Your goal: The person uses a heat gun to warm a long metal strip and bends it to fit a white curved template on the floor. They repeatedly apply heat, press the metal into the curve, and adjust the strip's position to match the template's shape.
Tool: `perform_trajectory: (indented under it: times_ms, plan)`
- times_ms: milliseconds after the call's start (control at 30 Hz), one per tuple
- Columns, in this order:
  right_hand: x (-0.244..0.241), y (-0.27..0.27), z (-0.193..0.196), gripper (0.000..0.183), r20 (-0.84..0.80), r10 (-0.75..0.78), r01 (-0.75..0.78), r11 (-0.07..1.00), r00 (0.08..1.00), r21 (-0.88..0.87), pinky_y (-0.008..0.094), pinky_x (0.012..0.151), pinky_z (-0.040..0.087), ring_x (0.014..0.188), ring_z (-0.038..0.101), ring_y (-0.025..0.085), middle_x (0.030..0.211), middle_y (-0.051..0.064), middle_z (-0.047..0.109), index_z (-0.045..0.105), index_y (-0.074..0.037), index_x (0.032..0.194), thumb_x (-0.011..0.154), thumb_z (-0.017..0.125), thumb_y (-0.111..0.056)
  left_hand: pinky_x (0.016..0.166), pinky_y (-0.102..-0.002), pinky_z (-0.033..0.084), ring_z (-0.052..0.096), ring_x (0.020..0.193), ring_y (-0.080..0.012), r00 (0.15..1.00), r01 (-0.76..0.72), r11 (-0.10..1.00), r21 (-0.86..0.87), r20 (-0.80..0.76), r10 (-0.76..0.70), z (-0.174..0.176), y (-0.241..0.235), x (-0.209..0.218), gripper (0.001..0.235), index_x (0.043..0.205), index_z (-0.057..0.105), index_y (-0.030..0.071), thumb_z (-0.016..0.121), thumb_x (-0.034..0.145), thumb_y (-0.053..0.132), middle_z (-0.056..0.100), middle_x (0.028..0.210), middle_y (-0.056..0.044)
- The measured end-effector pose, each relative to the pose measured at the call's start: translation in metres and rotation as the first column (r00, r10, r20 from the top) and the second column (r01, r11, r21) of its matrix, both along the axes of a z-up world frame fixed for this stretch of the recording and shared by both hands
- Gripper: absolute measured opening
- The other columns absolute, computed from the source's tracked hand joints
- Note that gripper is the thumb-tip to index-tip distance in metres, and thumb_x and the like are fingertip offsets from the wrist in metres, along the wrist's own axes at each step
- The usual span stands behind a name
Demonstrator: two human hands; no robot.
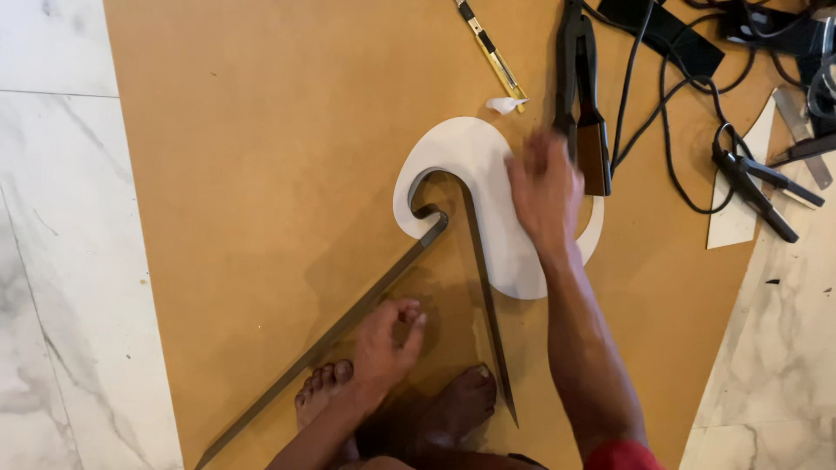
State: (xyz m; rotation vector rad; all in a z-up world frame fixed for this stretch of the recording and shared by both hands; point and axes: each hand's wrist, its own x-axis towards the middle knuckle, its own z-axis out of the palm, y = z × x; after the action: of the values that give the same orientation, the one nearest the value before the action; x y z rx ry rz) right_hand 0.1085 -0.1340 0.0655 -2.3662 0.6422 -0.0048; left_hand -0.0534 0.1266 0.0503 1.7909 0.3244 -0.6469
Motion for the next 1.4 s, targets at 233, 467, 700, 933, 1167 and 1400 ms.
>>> perform_trajectory:
  times_ms: [233,467,700,933,1167,1400]
  plan:
    - [-0.124,0.033,0.008,0.059,-0.493,0.131,-0.091,0.990,0.860,0.104,0.041,0.077,0.062,0.084,0.077,0.021,0.118,0.009,0.076,0.065,-0.013,0.137,0.089,0.068,-0.048,0.080,-0.043,0.049,0.064,0.115,-0.0307,0.608,0.086,0.604,0.792,0.438,-0.662,-0.011,0.023,0.028,0.051,0.132,0.060,0.009,0.075,0.087,0.030,0.065,0.128,-0.012]
    - [-0.118,0.031,0.028,0.047,-0.377,0.070,-0.045,0.996,0.924,0.074,0.036,0.069,0.058,0.076,0.071,0.015,0.113,0.001,0.079,0.073,-0.013,0.127,0.093,0.068,-0.045,0.069,-0.041,0.044,0.064,0.081,-0.0280,0.574,0.209,0.579,0.788,0.380,-0.725,-0.032,0.027,0.042,0.022,0.111,0.067,0.015,0.062,0.089,0.014,0.071,0.094,-0.003]
    - [0.029,-0.055,0.017,0.043,0.020,0.123,-0.110,0.940,0.992,-0.323,0.049,0.079,0.049,0.093,0.064,0.041,0.102,0.018,0.072,0.066,-0.008,0.131,0.093,0.058,-0.027,0.065,-0.041,0.046,0.066,0.077,-0.0236,0.547,0.089,0.598,0.797,0.463,-0.698,-0.025,0.014,0.041,0.017,0.105,0.068,0.015,0.071,0.090,0.022,0.071,0.089,0.000]
    - [0.096,-0.075,-0.002,0.055,-0.429,0.022,-0.242,0.851,0.903,-0.466,0.061,0.080,0.051,0.102,0.065,0.050,0.106,0.024,0.070,0.044,-0.007,0.128,0.090,0.066,-0.040,0.070,-0.045,0.049,0.068,0.082,-0.0283,0.634,0.112,0.602,0.790,0.410,-0.656,-0.029,0.015,0.034,0.021,0.108,0.068,0.014,0.068,0.089,0.024,0.073,0.091,-0.005]
    - [0.090,-0.127,-0.004,0.051,-0.460,-0.107,-0.122,0.889,0.881,-0.440,0.062,0.083,0.050,0.102,0.066,0.051,0.107,0.024,0.070,0.049,-0.016,0.127,0.084,0.067,-0.037,0.067,-0.043,0.049,0.068,0.077,-0.0281,0.633,0.066,0.635,0.770,0.459,-0.623,-0.031,0.012,0.034,0.017,0.105,0.068,0.014,0.069,0.088,0.017,0.072,0.090,-0.004]
    - [0.052,-0.231,-0.017,0.087,-0.420,-0.236,-0.091,0.775,0.876,-0.625,0.059,0.081,0.054,0.105,0.067,0.049,0.112,0.027,0.073,0.036,0.000,0.149,0.080,0.074,-0.036,0.070,-0.041,0.050,0.068,0.077,-0.0273,0.632,0.136,0.601,0.787,0.398,-0.665,-0.034,0.014,0.036,0.017,0.102,0.067,0.016,0.072,0.086,0.014,0.072,0.091,-0.003]
